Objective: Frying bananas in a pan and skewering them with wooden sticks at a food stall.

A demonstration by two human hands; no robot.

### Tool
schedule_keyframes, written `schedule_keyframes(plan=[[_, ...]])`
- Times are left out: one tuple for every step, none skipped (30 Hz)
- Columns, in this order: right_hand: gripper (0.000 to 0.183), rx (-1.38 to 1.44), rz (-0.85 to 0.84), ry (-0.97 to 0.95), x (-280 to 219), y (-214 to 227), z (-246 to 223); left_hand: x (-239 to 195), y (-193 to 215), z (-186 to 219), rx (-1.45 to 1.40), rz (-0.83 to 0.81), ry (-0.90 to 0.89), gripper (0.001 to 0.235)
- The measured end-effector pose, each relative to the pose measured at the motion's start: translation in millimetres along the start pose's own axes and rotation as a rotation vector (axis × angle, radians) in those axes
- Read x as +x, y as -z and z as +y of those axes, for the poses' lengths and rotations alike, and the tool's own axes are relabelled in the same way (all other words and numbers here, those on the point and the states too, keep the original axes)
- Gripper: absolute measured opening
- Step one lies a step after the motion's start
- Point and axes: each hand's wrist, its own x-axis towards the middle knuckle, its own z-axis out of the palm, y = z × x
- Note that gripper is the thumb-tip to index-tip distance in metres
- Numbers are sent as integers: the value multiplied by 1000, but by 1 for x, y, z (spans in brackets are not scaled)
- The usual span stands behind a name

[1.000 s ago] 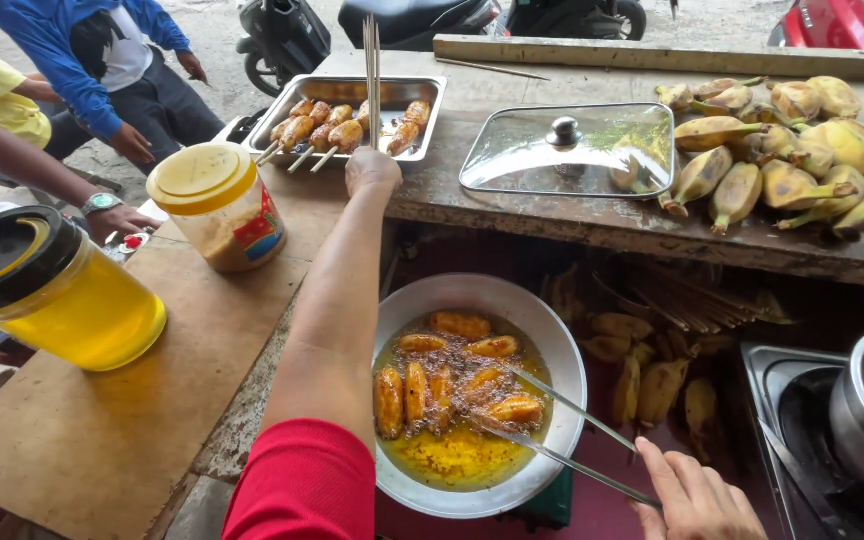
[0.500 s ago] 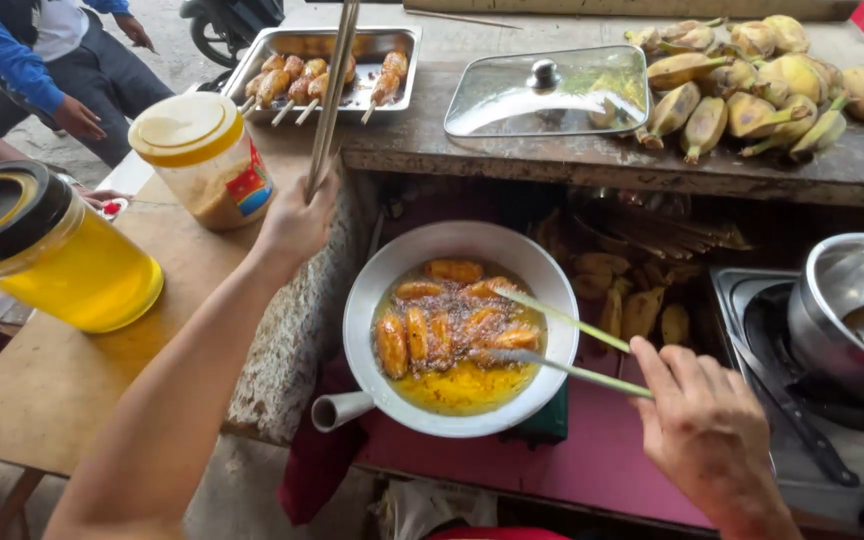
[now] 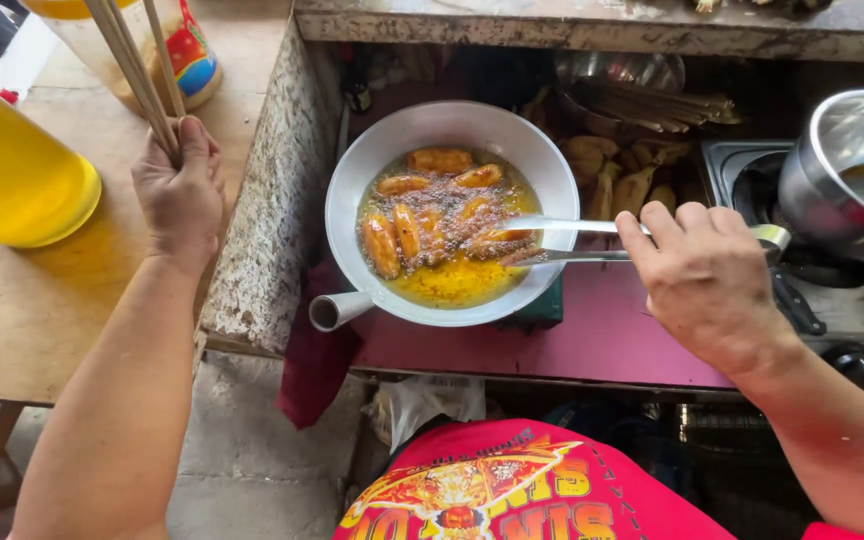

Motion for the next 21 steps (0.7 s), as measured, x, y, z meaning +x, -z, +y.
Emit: schedule_keyframes(plan=[[36,-1,-4,5,0,-5,-5,-1,-2,4,-4,1,5,24],[29,8,1,24,1,-11,-9,-2,-2,8,8,-12,24,24],[24,17,5,43,3,-16,-14,-3,-3,13,20,-26,43,25],[24,17,1,50,5,-19,-17,-3,-2,14,16,-22,50,25],[19,12,13,55,7,-21,-20,-3,-2,15,24,-49,53,25],[15,5,28,57,10,-24,-24,-1,0,17,32,-75,51,25],[15,3,28,62,12,-27,-25,0,-1,16,28,-72,53,25],[15,-4,20,61,14,-30,-28,1,1,17,34,-84,53,24],[15,-10,13,61,16,-33,-31,2,3,17,39,-97,54,24],[15,-11,16,65,18,-40,-35,2,3,18,38,-91,53,24],[19,-10,16,59,20,-47,-39,3,4,20,36,-100,63,20],[25,-10,17,54,21,-54,-42,3,4,21,35,-109,73,18],[25,-9,20,58,25,-57,-43,4,4,22,34,-103,73,18],[18,3,4,55,28,-59,-45,4,5,22,19,-115,76,18],[11,16,-13,51,30,-62,-46,4,5,22,4,-127,79,18],[11,17,-12,53,32,-64,-47,5,6,22,5,-125,79,18],[10,25,-84,67,33,-66,-47,5,6,21,9,-132,74,17],[8,34,-159,82,33,-68,-47,5,7,19,13,-139,72,17],[8,35,-161,84,35,-67,-47,5,7,19,13,-138,75,17],[12,78,-261,88,38,-65,-46,5,7,19,14,-135,78,17],[23,121,-362,89,41,-63,-45,6,6,20,15,-133,81,18]])
